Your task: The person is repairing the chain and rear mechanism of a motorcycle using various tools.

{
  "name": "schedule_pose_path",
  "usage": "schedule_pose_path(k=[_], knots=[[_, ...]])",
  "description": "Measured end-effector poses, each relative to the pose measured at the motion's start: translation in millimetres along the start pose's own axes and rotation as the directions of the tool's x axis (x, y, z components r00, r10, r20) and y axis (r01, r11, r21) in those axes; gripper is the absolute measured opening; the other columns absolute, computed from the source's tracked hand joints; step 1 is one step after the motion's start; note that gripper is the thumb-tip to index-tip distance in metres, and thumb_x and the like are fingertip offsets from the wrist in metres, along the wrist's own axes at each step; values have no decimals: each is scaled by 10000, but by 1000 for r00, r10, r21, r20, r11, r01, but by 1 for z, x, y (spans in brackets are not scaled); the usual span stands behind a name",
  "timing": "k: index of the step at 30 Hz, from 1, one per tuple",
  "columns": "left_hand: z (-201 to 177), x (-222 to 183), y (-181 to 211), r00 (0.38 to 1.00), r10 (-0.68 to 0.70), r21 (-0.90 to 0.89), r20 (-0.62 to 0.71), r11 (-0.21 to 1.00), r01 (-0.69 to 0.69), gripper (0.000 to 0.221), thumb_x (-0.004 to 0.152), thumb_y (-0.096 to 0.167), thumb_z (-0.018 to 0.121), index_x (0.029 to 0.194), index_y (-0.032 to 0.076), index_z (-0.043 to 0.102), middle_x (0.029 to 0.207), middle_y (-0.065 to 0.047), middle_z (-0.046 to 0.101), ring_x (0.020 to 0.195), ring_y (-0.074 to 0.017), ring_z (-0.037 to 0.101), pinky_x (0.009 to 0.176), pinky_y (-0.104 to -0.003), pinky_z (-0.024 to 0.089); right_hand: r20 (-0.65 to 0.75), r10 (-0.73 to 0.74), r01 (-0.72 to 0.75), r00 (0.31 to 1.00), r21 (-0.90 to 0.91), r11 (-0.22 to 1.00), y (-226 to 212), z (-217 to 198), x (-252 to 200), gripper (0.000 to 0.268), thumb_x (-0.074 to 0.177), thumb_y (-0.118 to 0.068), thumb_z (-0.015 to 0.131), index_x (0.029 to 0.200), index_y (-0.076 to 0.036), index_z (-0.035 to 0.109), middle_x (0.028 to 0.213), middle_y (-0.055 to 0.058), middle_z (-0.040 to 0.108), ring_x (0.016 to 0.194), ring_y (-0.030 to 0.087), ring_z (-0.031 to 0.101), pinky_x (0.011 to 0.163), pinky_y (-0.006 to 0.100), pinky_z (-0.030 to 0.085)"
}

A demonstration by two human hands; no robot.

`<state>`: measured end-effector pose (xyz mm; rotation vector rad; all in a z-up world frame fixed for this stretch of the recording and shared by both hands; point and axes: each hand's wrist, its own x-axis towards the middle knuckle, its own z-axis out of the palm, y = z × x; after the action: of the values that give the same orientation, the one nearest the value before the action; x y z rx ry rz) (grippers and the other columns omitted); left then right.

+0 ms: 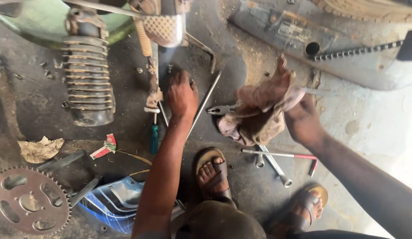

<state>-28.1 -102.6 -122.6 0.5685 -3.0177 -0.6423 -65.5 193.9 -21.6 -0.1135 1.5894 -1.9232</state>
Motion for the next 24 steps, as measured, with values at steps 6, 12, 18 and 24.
schedule_pose_path(k=[6, 12, 18, 24], knots=[[-11, 31, 30, 993, -49, -755, 108, 646, 114, 344, 947, 96, 688, 1284, 31, 665, 1077, -98, 718, 925, -220, 722, 770, -351, 615, 197, -254, 218, 947, 188, 958, -65, 46, 86, 370, 1167, -441, 443, 1164, -93, 569, 1045, 95, 651, 1001, 242, 651, 929, 401, 602], [-30, 82, 76, 976, -101, -980, 195, 7, 197, 393, 991, 177, 706, 1327, 6, 593, 1077, -95, 650, 899, -197, 650, 655, -316, 566, 0, -300, 283, 954, 332, 900, -56, 54, 144, 237, 1092, -99, 406, 1164, -64, 629, 1106, 109, 676, 1101, 231, 675, 1116, 405, 598], [-24, 115, 83, 995, -96, -962, 7, 271, 33, 442, 1059, 297, 643, 1406, 27, 603, 1217, -33, 708, 996, -101, 682, 805, -256, 563, -202, -190, 231, 961, 199, 952, -20, 14, 156, 310, 937, 154, 512, 1109, -51, 669, 891, 17, 622, 706, 85, 534, 581, 256, 447], [-26, 126, 105, 971, -14, -950, 239, 202, 237, 498, 980, 343, 701, 1322, -3, 598, 1011, -46, 653, 768, -85, 579, 638, -246, 505, -165, -258, 225, 952, -196, 955, -63, 29, 158, 166, 949, 91, 627, 1020, -49, 681, 871, 8, 658, 672, 64, 560, 541, 230, 427]])
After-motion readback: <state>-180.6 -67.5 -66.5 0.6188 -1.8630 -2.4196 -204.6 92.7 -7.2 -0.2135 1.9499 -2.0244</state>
